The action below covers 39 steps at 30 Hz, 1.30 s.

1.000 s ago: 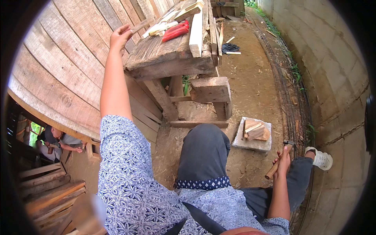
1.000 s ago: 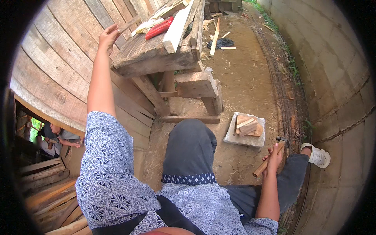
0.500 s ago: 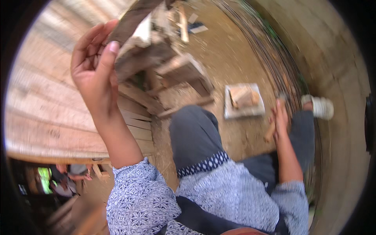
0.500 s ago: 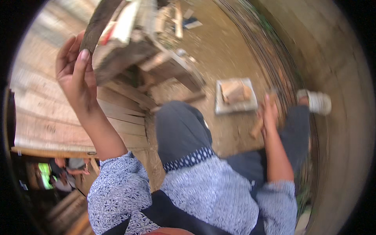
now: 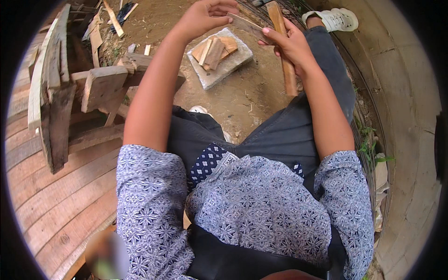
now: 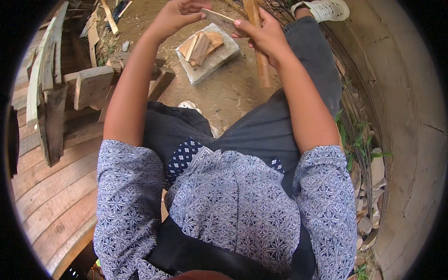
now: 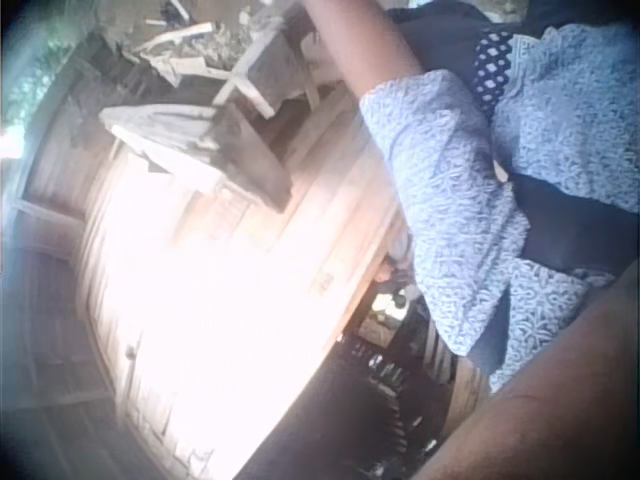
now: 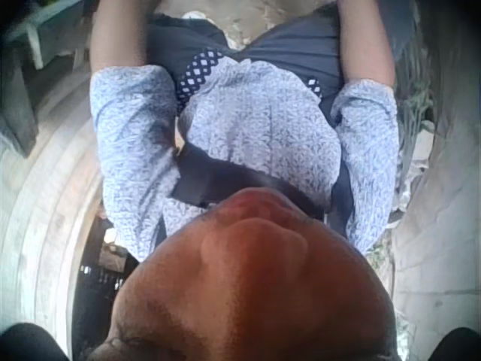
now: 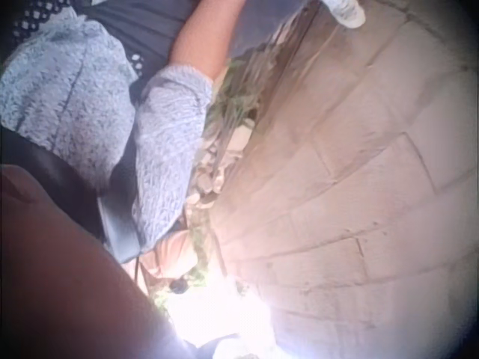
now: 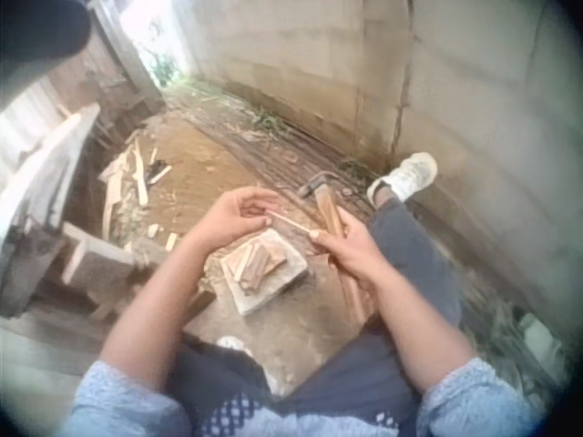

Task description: The person sits on the ground and assembles small wooden pieces into a rectangular frame. They use a hammer to drive nails into the joints, repeatedly adjusting the pieces and checking alignment. The person also picks up additional wood pieces from a nearby workbench and places them on the ground.

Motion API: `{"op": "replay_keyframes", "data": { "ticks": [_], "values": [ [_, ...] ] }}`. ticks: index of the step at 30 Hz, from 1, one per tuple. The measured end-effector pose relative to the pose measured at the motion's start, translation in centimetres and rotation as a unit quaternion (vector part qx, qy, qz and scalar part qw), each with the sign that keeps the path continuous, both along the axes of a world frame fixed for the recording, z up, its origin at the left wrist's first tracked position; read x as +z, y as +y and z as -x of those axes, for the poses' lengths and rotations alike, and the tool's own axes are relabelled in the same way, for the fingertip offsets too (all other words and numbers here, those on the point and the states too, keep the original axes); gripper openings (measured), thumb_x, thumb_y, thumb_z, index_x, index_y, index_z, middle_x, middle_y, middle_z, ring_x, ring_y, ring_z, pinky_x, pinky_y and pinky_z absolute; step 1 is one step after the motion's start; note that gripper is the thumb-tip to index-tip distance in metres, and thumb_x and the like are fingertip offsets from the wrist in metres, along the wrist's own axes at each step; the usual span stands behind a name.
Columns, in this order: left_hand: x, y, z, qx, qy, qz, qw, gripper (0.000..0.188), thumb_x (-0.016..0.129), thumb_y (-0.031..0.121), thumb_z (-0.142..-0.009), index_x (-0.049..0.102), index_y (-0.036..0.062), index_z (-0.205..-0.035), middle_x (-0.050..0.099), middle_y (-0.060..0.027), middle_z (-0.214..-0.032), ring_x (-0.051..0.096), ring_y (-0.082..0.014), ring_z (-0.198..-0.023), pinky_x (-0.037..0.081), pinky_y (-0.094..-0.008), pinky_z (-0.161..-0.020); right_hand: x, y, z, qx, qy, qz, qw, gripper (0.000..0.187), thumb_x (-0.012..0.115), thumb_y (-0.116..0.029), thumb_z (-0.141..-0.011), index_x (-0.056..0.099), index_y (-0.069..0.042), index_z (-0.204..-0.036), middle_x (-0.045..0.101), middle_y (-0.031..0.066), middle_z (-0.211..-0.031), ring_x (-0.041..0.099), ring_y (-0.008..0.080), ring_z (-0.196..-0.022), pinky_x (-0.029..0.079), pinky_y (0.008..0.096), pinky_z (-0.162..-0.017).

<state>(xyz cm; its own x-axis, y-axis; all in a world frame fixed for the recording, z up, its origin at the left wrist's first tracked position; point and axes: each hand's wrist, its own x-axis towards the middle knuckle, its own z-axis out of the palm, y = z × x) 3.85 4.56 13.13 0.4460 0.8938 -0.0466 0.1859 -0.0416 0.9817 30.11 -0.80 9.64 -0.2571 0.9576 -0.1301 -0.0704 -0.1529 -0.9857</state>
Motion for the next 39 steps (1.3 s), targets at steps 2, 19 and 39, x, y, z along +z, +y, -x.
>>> {"op": "replay_keyframes", "data": {
  "ticks": [2,19,39],
  "values": [
    [-4.6,0.9,0.4,0.110,0.070,-0.048,0.990,0.037,0.070,0.007,-0.086,0.066,0.0021,-0.123,0.072,-0.0106,-0.113,0.069,-0.0190,-0.103,0.056,-0.0319,-0.091,-2.5,1.3,0.4,-0.051,-0.036,0.005,0.998,0.058,0.082,-0.024,-0.084,0.052,-0.004,-0.130,0.070,0.0034,-0.096,0.070,0.0113,-0.081,0.046,0.0233,-0.054],
    [-22.1,-4.4,6.2,0.308,0.468,0.051,0.827,0.042,0.072,0.026,-0.083,0.069,0.0109,-0.121,0.063,-0.0173,-0.121,0.062,-0.0343,-0.113,0.052,-0.0435,-0.096,-22.0,2.0,-0.4,-0.156,-0.528,-0.101,0.829,0.087,0.075,-0.015,-0.084,0.029,-0.018,-0.158,0.059,0.0182,-0.134,0.058,0.0368,-0.119,0.049,0.0466,-0.097],
    [-24.1,-4.7,8.5,0.495,0.129,0.154,0.845,0.055,0.080,0.021,-0.074,0.063,0.0012,-0.123,0.073,-0.0143,-0.112,0.072,-0.0238,-0.099,0.055,-0.0348,-0.089,-20.3,0.9,9.6,0.022,-0.469,-0.202,0.860,0.053,0.077,-0.026,-0.082,0.063,-0.019,-0.132,0.055,0.0176,-0.127,0.050,0.0366,-0.120,0.041,0.0456,-0.107]
  ]
}}
